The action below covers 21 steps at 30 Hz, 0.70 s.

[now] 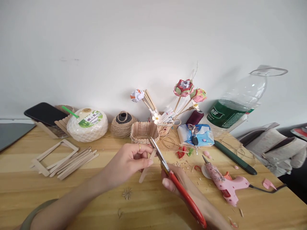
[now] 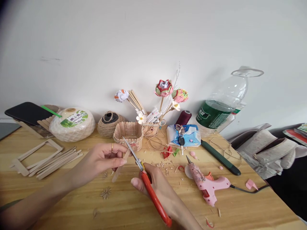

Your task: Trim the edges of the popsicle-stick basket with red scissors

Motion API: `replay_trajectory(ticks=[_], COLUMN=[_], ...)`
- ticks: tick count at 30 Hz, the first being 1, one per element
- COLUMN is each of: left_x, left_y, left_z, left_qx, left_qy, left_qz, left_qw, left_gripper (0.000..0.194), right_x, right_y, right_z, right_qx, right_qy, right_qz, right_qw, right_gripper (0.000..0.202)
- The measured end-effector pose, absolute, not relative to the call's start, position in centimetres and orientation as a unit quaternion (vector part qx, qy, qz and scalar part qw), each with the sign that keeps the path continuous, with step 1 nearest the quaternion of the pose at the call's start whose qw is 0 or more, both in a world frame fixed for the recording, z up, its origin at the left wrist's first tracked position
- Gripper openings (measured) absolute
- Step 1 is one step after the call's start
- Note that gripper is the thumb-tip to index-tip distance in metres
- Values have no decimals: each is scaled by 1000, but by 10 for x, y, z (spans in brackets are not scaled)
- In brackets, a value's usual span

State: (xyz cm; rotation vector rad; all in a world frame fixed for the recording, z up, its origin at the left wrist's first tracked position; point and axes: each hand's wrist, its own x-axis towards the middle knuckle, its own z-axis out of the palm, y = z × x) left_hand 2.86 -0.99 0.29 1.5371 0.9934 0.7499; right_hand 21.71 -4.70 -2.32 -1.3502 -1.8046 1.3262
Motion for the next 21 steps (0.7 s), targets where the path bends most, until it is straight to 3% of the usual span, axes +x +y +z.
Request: replay_trajectory(ticks=[16,21], left_x=[23,19], left_y=[-5,-2], left_z=[4,4], left_qx=[662,664], left_qy=[402,411], left_qz=[302,324], left_qw=[556,533], left_gripper=[8,20], right_x=[219,216], right_y=[-44,-43], right_z=[-35,-32], right_qx=[-468,-457], right_qy=[-668,-644], right_qz=[513,542], right_qw=[269,288], right_gripper=[52,51])
